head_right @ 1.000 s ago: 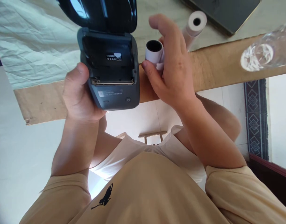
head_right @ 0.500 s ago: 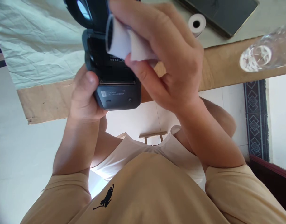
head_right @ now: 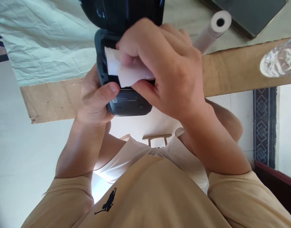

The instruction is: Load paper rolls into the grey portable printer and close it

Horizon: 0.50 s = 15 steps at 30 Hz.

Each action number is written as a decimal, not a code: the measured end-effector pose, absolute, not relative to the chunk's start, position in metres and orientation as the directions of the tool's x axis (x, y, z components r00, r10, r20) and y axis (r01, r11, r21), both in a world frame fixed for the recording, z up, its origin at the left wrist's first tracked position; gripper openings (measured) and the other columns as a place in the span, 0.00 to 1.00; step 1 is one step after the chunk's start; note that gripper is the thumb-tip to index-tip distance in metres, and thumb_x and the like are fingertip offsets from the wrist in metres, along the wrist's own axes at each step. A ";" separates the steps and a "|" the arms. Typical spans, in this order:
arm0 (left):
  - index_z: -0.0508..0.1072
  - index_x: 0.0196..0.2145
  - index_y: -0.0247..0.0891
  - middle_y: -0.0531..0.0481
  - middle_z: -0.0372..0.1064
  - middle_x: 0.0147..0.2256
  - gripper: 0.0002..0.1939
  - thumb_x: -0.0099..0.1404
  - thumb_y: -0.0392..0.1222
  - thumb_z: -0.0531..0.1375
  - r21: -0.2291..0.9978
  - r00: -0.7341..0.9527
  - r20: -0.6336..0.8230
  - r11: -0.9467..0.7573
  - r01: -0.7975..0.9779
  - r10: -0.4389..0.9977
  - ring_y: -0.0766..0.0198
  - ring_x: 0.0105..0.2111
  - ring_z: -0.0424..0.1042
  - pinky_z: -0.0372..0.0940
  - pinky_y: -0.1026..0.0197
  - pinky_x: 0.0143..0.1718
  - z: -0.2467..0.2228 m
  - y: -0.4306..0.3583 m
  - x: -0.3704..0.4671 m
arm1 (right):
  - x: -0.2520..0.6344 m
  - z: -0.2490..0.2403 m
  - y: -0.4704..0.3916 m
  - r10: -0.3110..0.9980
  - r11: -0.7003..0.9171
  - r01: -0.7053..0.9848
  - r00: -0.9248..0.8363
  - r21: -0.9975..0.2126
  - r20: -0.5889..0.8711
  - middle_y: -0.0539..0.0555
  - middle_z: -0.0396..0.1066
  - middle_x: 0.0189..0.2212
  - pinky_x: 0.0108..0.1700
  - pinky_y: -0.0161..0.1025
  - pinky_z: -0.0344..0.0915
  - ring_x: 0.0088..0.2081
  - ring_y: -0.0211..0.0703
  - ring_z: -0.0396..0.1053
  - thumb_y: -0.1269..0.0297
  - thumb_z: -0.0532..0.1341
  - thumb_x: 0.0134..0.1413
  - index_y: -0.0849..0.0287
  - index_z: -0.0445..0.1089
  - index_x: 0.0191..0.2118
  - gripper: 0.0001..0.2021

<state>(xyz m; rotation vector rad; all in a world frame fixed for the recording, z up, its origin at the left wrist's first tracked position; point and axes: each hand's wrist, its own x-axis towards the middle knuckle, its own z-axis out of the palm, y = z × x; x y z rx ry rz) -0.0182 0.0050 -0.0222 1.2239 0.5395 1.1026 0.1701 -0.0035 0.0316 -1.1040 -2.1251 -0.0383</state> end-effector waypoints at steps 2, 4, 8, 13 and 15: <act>0.66 0.49 0.36 0.48 0.71 0.39 0.23 0.61 0.51 0.63 0.936 0.407 0.196 -0.046 -0.350 0.892 0.58 0.41 0.75 0.71 0.55 0.41 -0.022 0.005 -0.018 | 0.169 0.034 -0.006 0.694 0.632 0.722 -0.365 -0.281 0.621 0.46 0.76 0.40 0.44 0.44 0.70 0.43 0.45 0.74 0.70 0.61 0.50 0.55 0.68 0.39 0.09; 0.66 0.49 0.37 0.50 0.71 0.38 0.23 0.61 0.51 0.63 0.937 0.398 0.188 -0.043 -0.347 0.898 0.59 0.41 0.75 0.70 0.56 0.41 -0.022 0.006 -0.018 | 0.167 0.034 -0.007 0.699 0.631 0.715 -0.354 -0.301 0.621 0.46 0.75 0.38 0.46 0.46 0.70 0.43 0.47 0.75 0.70 0.59 0.53 0.56 0.68 0.39 0.07; 0.67 0.48 0.38 0.48 0.72 0.37 0.23 0.59 0.50 0.65 0.918 0.431 0.189 -0.003 -0.397 0.882 0.57 0.39 0.76 0.71 0.54 0.39 -0.021 0.007 -0.020 | 0.167 0.029 -0.004 0.702 0.659 0.662 -0.372 -0.357 0.607 0.47 0.76 0.43 0.49 0.49 0.70 0.45 0.48 0.75 0.69 0.60 0.55 0.55 0.72 0.40 0.07; 0.69 0.47 0.39 0.48 0.70 0.37 0.21 0.59 0.48 0.66 0.905 0.398 0.081 0.100 -0.415 0.914 0.58 0.38 0.73 0.69 0.56 0.39 -0.010 0.001 -0.020 | 0.169 0.027 0.000 0.643 0.743 0.525 -0.388 -0.415 0.660 0.55 0.74 0.44 0.44 0.43 0.69 0.43 0.41 0.72 0.68 0.60 0.55 0.57 0.74 0.37 0.06; 0.70 0.45 0.39 0.47 0.69 0.38 0.18 0.60 0.48 0.65 0.904 0.380 0.042 0.127 -0.408 0.924 0.58 0.39 0.72 0.68 0.56 0.40 -0.007 -0.002 -0.019 | 0.169 0.027 -0.001 0.617 0.766 0.502 -0.399 -0.401 0.679 0.55 0.73 0.41 0.43 0.43 0.68 0.42 0.42 0.71 0.67 0.61 0.54 0.57 0.73 0.35 0.04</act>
